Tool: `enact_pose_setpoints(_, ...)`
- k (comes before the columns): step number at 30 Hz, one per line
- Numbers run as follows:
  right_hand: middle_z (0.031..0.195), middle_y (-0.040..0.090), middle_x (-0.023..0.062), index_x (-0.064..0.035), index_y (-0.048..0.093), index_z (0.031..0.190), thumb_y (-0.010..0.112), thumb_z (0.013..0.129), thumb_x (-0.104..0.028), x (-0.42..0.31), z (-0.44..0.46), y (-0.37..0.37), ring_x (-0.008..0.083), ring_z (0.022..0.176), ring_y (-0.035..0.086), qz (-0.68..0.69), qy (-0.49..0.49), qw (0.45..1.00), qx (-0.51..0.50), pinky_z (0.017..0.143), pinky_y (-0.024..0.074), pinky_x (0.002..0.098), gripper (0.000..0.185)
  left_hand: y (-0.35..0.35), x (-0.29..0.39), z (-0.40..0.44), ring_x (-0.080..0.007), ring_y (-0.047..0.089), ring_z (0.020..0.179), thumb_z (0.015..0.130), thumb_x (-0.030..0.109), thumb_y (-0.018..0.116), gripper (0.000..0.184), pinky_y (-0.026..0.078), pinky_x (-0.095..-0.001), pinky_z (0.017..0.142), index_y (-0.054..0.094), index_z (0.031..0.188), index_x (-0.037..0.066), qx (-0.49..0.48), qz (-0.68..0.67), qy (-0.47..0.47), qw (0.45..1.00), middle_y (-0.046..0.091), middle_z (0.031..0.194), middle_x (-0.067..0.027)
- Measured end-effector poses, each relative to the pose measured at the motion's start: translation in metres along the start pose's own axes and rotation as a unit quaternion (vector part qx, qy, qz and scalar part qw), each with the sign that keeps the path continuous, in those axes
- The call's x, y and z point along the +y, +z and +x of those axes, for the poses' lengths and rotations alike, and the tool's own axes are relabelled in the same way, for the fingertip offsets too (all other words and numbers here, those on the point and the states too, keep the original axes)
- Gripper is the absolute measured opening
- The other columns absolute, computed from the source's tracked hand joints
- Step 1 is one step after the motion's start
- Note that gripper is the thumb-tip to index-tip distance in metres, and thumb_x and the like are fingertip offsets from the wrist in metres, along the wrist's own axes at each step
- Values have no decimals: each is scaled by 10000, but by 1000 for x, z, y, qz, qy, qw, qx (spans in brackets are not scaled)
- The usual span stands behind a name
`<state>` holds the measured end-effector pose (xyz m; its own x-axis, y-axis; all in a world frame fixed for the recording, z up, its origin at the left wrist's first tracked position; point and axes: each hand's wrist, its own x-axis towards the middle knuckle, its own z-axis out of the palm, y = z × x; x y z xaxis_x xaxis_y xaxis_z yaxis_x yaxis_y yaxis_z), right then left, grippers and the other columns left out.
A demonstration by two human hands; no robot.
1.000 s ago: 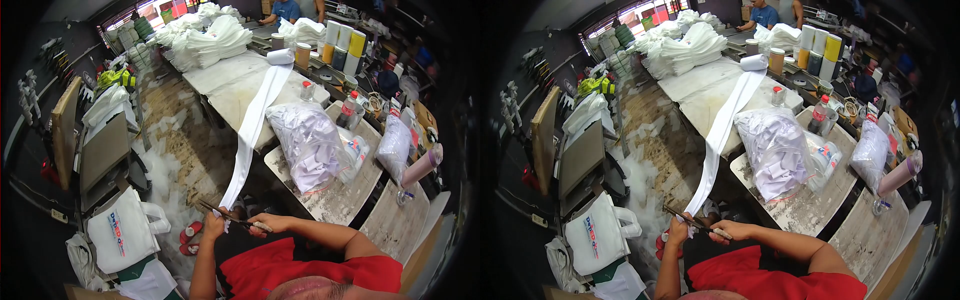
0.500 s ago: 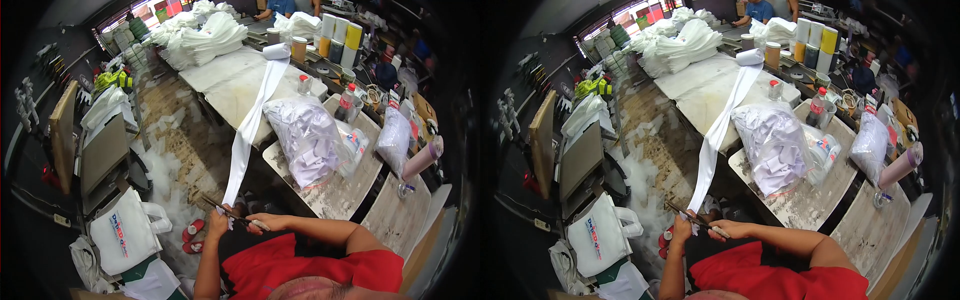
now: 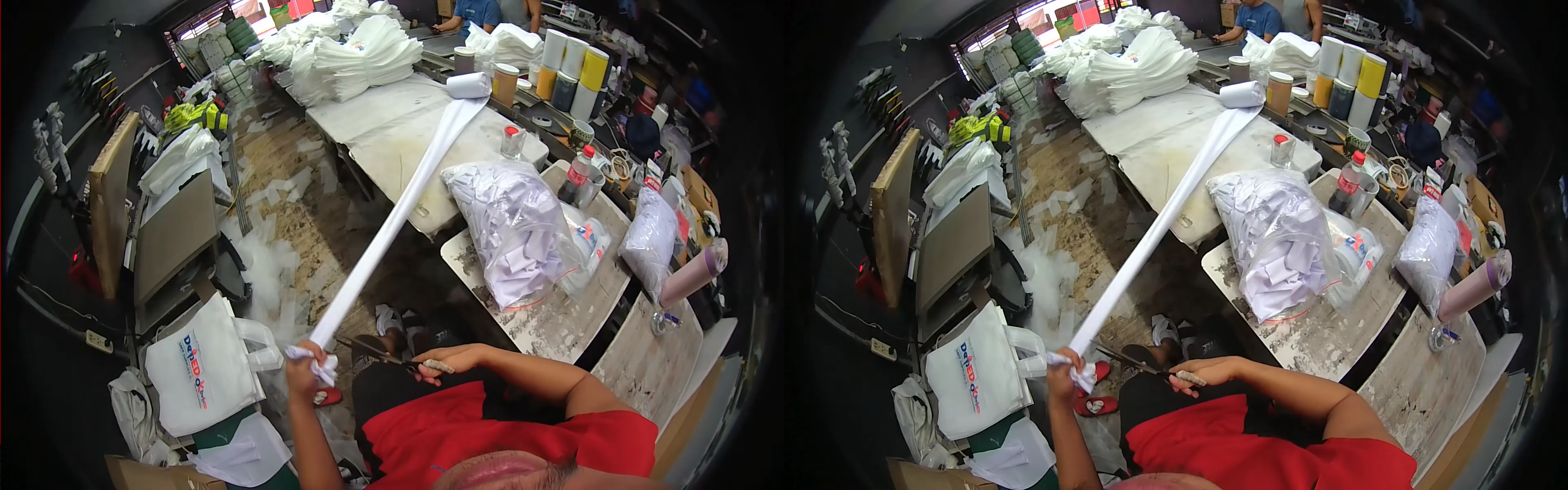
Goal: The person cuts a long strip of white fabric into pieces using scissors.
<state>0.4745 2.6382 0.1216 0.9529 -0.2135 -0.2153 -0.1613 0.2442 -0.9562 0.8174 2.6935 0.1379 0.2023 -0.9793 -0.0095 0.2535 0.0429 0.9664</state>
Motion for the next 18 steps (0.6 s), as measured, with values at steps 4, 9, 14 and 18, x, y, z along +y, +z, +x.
enact_pose_setpoints(4,768,506,2,-50,552,960,472,1018,-531,2,4,-3,94,708,520,-15,-33,999,-8,683,447,264,492,10,-17,-50,-162,548,660,834,119,582,136,449,-296,625,567,718,50,-117,61,-100,986,577,710,-60)
enact_pose_setpoints(9,711,515,-4,-50,553,846,534,1005,-476,-16,-6,-3,89,648,498,-83,12,997,-2,616,438,273,455,40,-25,-100,-157,552,694,794,-1,540,112,429,-285,648,560,685,13,-232,16,-101,967,603,724,-73)
enact_pose_setpoints(14,668,542,-2,-46,559,756,593,969,-498,-20,-9,-4,98,595,504,-187,28,982,-4,558,428,289,500,26,21,-110,-115,553,692,848,13,560,107,436,-265,640,665,844,-7,-260,77,-229,935,622,749,-50)
enact_pose_setpoints(18,647,524,23,-40,530,781,612,948,-513,-32,-13,-3,116,620,544,-172,52,983,39,565,425,308,508,60,100,-83,-86,529,657,944,137,612,159,421,-254,603,654,1023,5,-335,155,-262,892,585,721,-12)
